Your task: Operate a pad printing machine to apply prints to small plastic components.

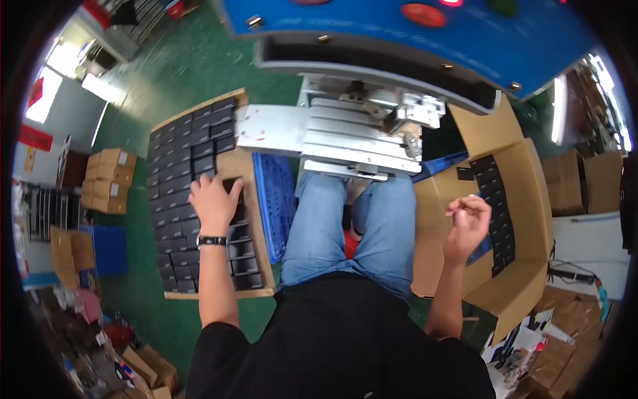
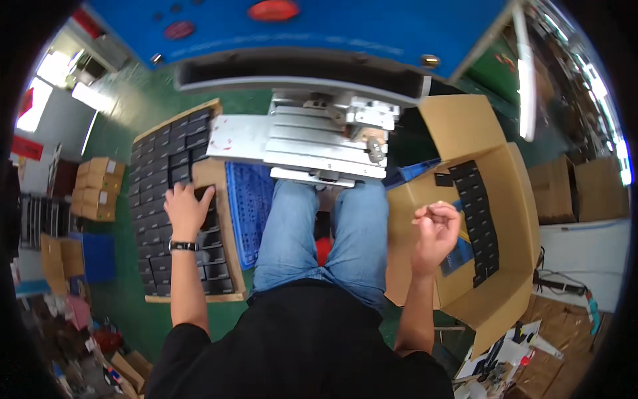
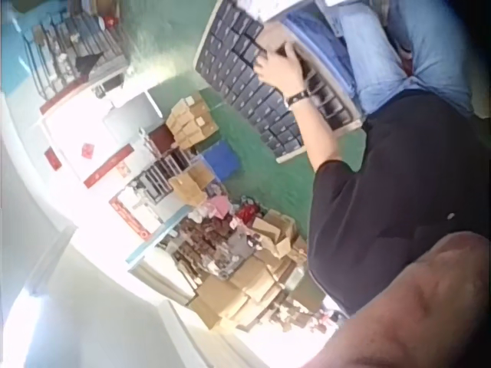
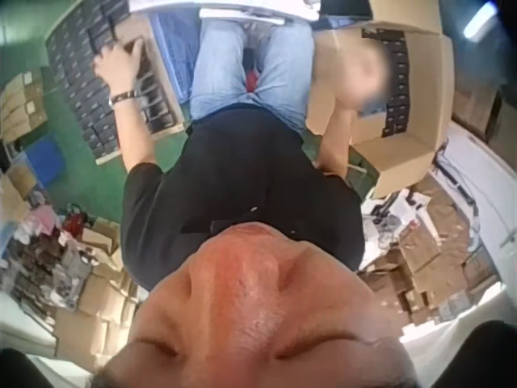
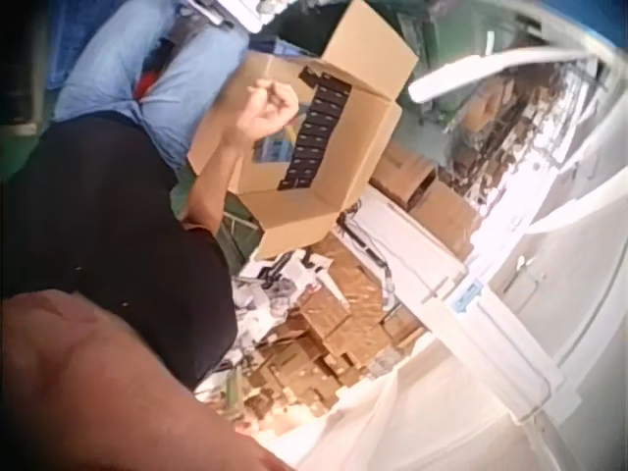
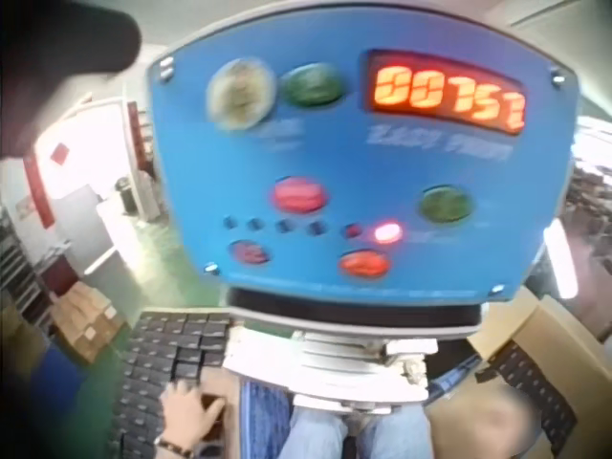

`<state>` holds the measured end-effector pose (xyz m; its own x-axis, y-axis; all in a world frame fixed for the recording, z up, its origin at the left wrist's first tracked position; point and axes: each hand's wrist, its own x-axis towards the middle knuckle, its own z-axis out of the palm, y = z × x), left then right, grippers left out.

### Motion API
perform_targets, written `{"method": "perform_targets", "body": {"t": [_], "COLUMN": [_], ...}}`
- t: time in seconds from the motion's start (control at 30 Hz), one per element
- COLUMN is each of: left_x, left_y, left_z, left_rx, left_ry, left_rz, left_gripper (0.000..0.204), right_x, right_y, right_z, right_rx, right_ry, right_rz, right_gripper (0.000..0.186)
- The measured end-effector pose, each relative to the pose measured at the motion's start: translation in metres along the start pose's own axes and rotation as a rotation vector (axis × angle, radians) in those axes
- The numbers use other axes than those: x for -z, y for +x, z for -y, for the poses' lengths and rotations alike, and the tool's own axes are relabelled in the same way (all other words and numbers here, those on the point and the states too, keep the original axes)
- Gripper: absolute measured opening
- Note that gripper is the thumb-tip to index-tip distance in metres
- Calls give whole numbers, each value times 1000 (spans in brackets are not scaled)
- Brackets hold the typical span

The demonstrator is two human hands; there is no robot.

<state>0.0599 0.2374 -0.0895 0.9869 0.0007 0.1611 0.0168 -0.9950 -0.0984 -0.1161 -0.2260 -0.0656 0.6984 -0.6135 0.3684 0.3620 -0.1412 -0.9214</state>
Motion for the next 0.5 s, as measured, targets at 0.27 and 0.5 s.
{"method": "perform_targets", "body": {"t": [0.27,0.5], "left_x": [-22,-14], "left_y": [-7,8], "left_z": [-24,-29], "left_rx": [-127,-20], "left_ry": [116,24], "left_rz": [-50,143], "left_gripper": [65,58], "right_x": [-32,-58], "right_y": [31,48], "right_z": [238,250], "right_rx": [659,851], "right_ry": [1182,1168], "right_rz": [375,381], "right_gripper": [21,14]}}
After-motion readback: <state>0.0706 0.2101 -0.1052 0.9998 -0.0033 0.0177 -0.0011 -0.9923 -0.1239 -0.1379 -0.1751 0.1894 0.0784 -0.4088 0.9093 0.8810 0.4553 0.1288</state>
